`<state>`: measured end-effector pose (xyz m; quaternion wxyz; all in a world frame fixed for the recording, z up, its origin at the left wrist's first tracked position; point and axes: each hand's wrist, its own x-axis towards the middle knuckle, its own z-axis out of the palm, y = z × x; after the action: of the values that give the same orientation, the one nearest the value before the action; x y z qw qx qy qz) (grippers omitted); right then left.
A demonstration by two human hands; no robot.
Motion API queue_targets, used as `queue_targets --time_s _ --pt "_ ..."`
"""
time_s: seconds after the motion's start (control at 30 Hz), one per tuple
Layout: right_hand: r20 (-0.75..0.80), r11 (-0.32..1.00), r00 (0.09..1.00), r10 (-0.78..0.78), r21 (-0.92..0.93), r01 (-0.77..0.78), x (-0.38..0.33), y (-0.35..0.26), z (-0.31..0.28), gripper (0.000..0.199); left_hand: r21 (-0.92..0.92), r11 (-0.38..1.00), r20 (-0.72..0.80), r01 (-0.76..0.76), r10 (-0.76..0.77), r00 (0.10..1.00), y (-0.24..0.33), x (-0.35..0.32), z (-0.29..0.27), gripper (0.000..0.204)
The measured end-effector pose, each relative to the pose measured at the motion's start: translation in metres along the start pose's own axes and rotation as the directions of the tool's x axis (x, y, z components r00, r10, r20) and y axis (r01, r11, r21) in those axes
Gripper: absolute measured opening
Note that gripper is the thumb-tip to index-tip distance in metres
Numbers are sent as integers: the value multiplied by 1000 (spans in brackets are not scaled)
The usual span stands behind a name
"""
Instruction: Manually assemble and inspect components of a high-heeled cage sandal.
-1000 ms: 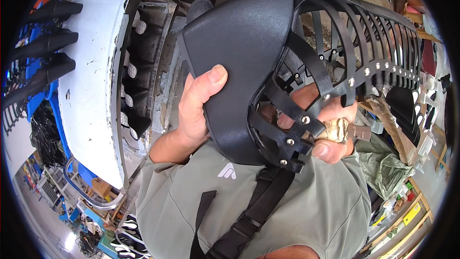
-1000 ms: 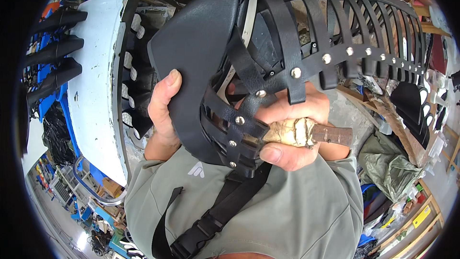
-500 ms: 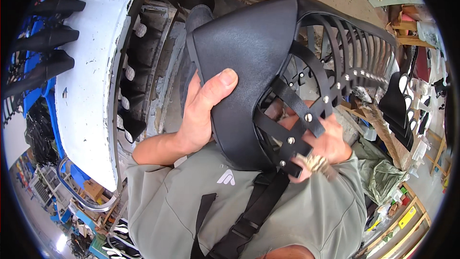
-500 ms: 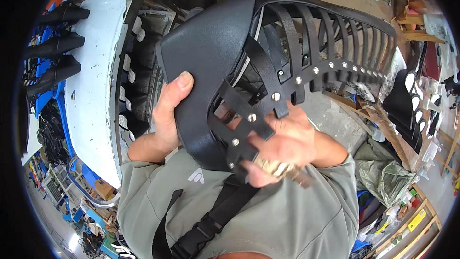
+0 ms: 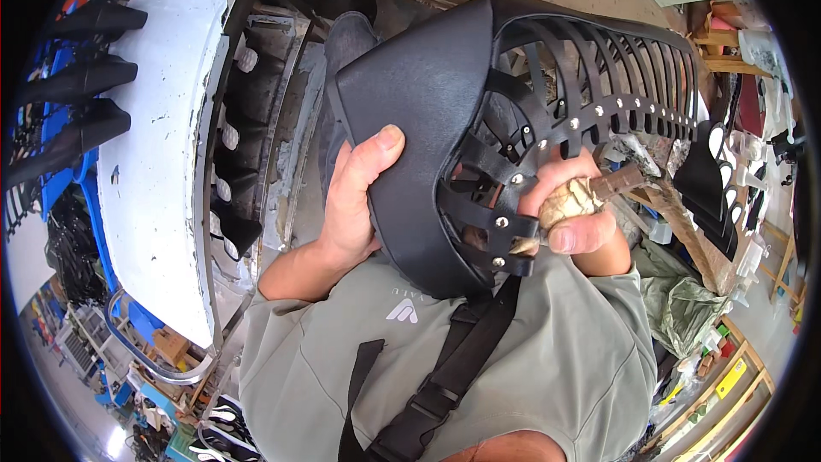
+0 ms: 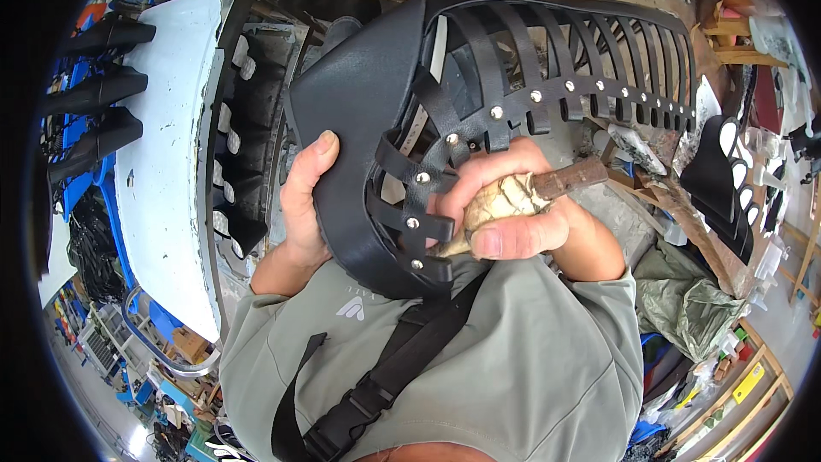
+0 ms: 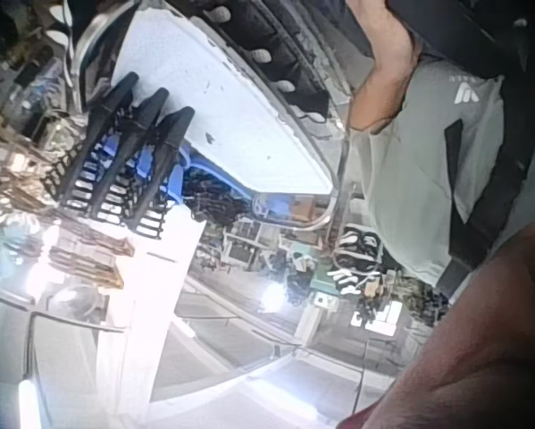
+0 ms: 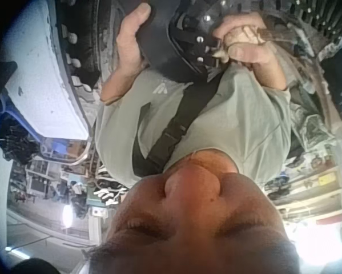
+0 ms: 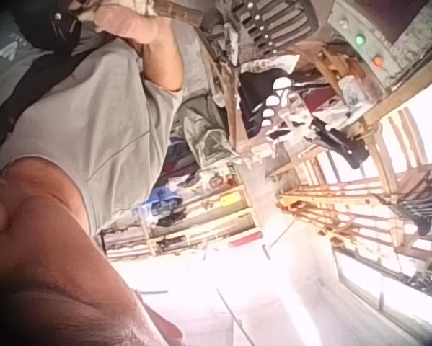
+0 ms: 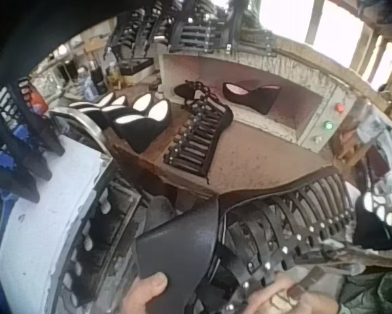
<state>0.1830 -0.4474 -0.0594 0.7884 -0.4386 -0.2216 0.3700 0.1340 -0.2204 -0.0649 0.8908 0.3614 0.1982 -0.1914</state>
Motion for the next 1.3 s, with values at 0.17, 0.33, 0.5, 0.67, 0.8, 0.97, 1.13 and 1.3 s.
queue_targets --time_s 0.17,0.33,0.5,0.67,0.8,0.97,1.13,1.3 --pt "212 853 946 -245 -416 314 8 -7 15 23 19 1000 -67 2 -1 998 -3 -5 -6 45" --pt "143 960 982 -121 -234 153 8 -4 11 19 34 999 -63 23 -21 998 -1 -9 -5 47" --pt "270 960 949 -163 -177 215 4 9 5 18 -133 991 -107 8 -22 994 0 -4 -15 50" --pt "76 966 984 -161 -192 173 3 7 -7 21 -237 972 -161 4 -43 986 4 12 -15 58" --pt "-155 798 925 -346 -567 204 19 -34 -47 25 -425 903 116 67 -19 993 23 24 -15 66" --pt "-179 -60 904 -388 -974 -218 41 -61 -178 34 -545 837 414 45 222 883 18 40 -17 68" --pt "-268 -463 903 -336 -788 -406 20 -53 -216 46 -602 798 502 40 339 795 21 47 -14 73" --pt "-280 317 758 -588 -943 -102 21 -43 -51 39 -538 837 461 -103 395 795 32 60 -11 72"
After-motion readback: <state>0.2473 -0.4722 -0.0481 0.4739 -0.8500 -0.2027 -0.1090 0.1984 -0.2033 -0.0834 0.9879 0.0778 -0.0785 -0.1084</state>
